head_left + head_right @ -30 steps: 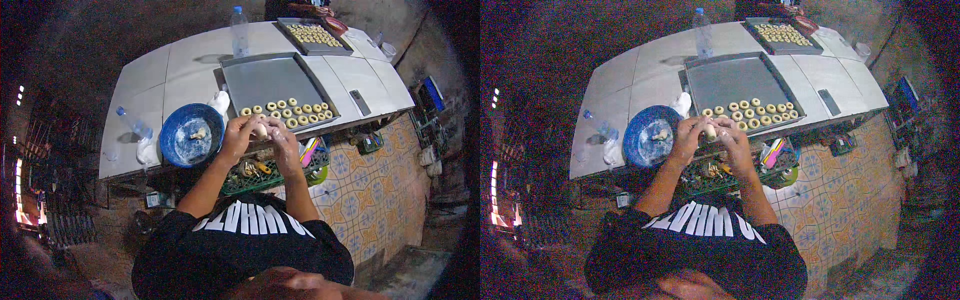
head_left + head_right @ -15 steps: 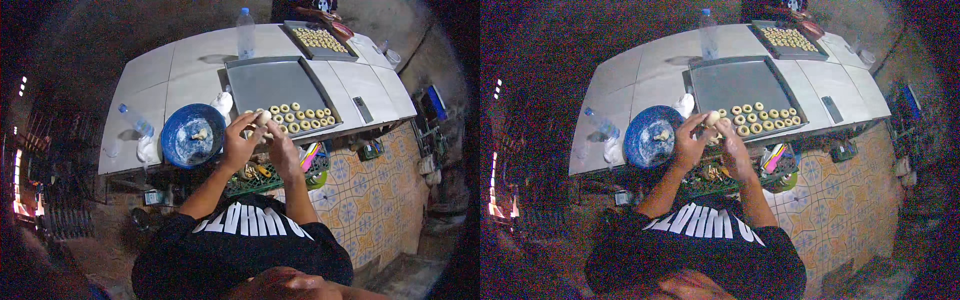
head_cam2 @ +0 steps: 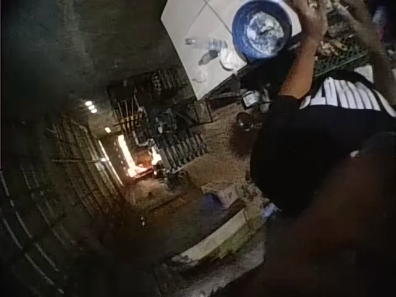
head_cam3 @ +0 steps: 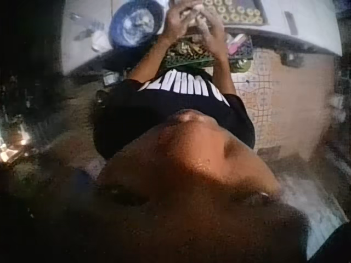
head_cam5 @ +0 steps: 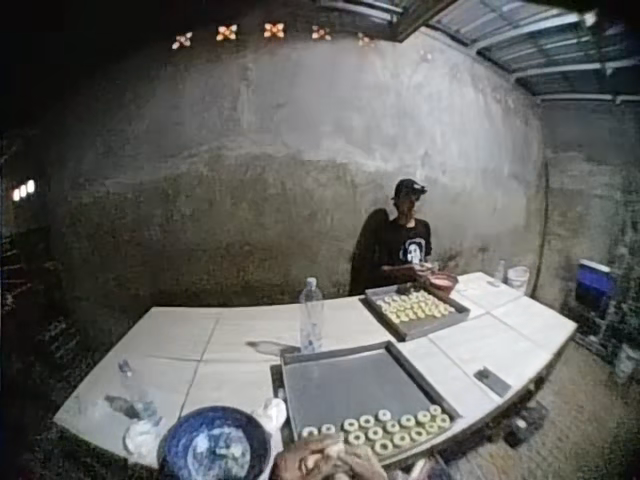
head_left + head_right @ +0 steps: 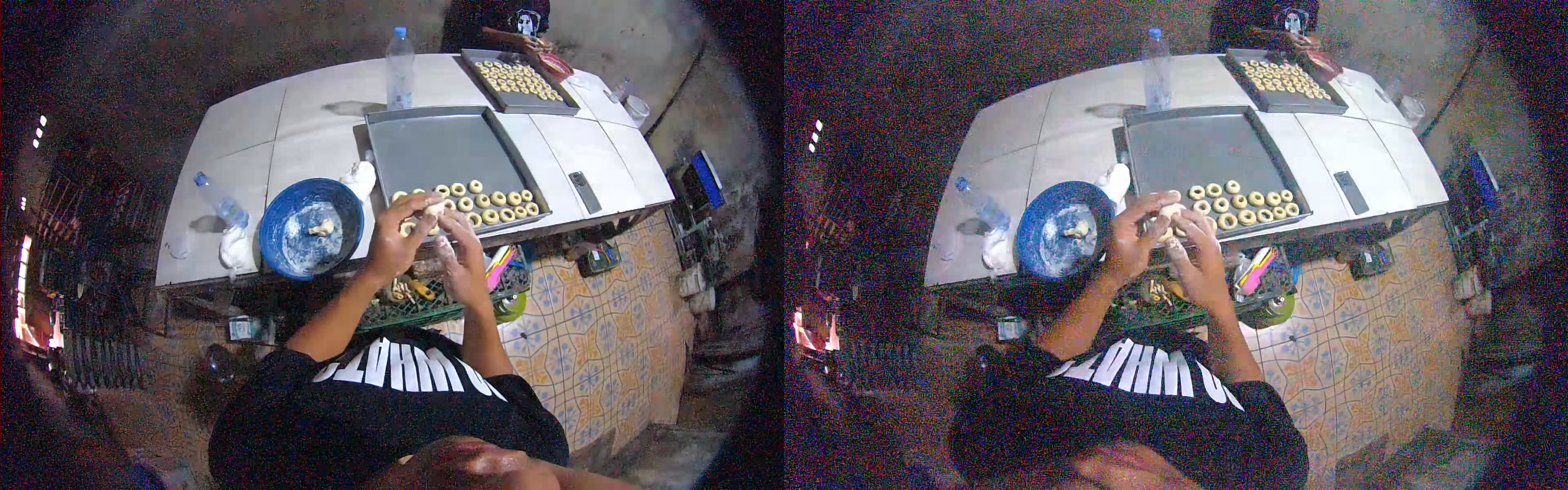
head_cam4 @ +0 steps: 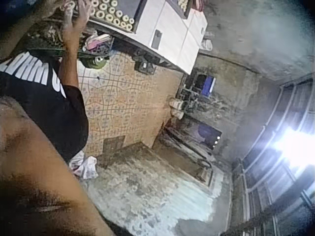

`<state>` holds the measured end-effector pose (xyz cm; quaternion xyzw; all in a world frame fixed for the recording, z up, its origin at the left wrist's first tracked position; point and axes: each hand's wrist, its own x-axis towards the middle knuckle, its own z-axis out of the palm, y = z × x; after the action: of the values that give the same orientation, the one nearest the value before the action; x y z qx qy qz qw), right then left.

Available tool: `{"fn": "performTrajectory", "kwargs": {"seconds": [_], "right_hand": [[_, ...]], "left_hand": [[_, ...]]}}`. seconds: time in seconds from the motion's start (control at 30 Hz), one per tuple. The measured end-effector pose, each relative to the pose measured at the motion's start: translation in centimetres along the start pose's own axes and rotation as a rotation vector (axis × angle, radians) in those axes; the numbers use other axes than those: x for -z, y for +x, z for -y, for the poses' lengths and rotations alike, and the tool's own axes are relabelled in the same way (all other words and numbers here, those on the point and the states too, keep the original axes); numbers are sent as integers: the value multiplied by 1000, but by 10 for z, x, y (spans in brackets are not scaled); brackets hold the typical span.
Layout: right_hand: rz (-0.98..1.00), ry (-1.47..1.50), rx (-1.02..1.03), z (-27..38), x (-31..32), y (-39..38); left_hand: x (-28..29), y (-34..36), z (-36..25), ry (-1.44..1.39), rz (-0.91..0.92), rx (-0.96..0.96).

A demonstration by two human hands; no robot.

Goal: The person shapes dough into rings by hand, places the dough onto a metal tray, and rubs flour from a bowl onto their hands to shape more dough.

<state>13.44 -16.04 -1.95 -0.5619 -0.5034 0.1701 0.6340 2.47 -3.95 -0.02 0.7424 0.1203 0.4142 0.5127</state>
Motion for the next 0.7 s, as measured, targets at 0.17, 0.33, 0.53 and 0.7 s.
{"fn": "performTrajectory", "kwargs": {"seconds": [0.17, 0.33, 0.53, 0.7], "right_hand": [[-37, 153, 5, -19, 7, -5], [-33, 714, -35, 7, 3, -1], [-110, 836, -221, 14, 2, -1], [-67, 800, -186, -4, 3, 0]], "left_hand": [[-1, 1, -3, -149, 126, -63], [-4, -2, -8, -92, 101, -163], [0, 3, -6, -40, 180, 4], [-5, 2, -18, -144, 54, -53]]}}
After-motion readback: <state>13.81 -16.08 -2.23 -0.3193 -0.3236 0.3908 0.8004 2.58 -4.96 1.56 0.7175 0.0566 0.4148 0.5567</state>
